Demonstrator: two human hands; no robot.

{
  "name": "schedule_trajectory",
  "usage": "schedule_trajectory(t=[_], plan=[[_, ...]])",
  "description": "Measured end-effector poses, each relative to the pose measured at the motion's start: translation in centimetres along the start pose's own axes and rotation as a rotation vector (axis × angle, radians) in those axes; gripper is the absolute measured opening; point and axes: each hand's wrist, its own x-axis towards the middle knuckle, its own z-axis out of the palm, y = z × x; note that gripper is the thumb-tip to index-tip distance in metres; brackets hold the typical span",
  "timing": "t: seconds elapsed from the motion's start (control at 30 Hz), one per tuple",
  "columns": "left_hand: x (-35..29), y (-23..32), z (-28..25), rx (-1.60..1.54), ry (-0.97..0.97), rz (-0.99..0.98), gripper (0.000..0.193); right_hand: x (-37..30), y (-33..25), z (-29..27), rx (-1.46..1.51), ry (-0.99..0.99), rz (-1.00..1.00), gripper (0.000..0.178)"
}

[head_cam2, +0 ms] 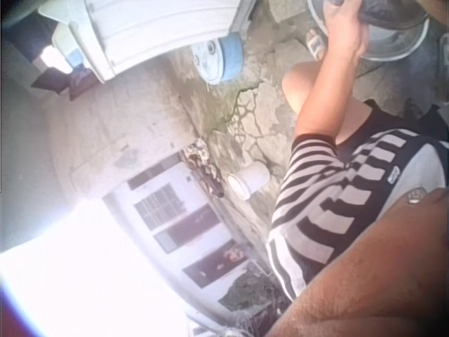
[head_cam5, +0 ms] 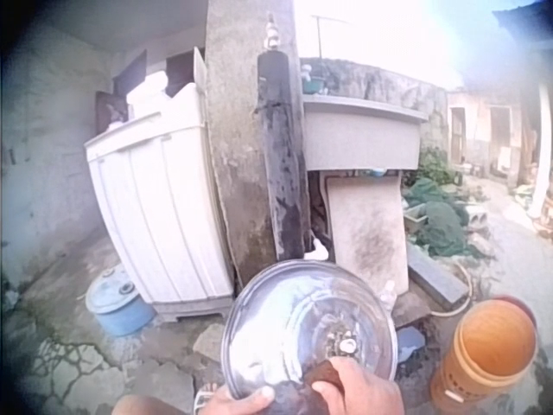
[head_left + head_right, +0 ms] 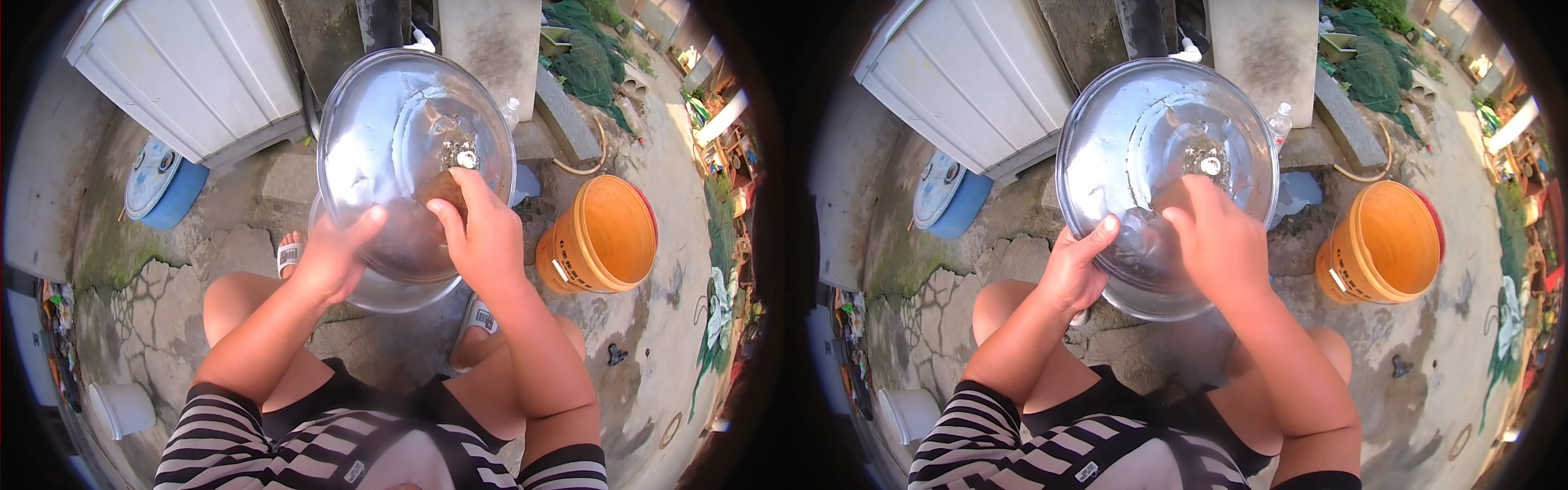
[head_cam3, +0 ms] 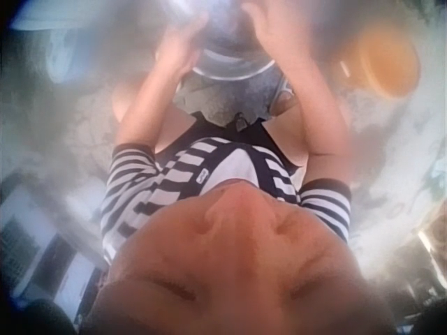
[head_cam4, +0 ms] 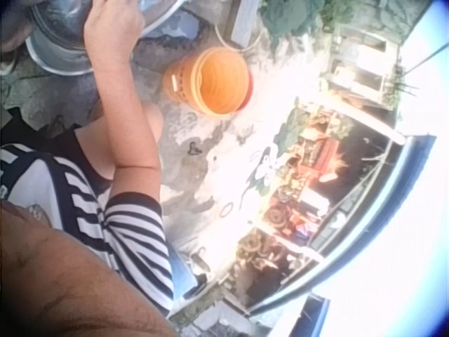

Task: The person cleans a metal lid by scrubbing its surface with an abrasive pad while holding it over a basin.

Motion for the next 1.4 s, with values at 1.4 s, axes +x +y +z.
schedule_trajectory(t=[1.4], plan=[[0.0,2.3,0.1,0.200,0.111,-0.132,0.040,1.4,0.1,-2.2,-0.110,-0.163,-0.359,0.030]])
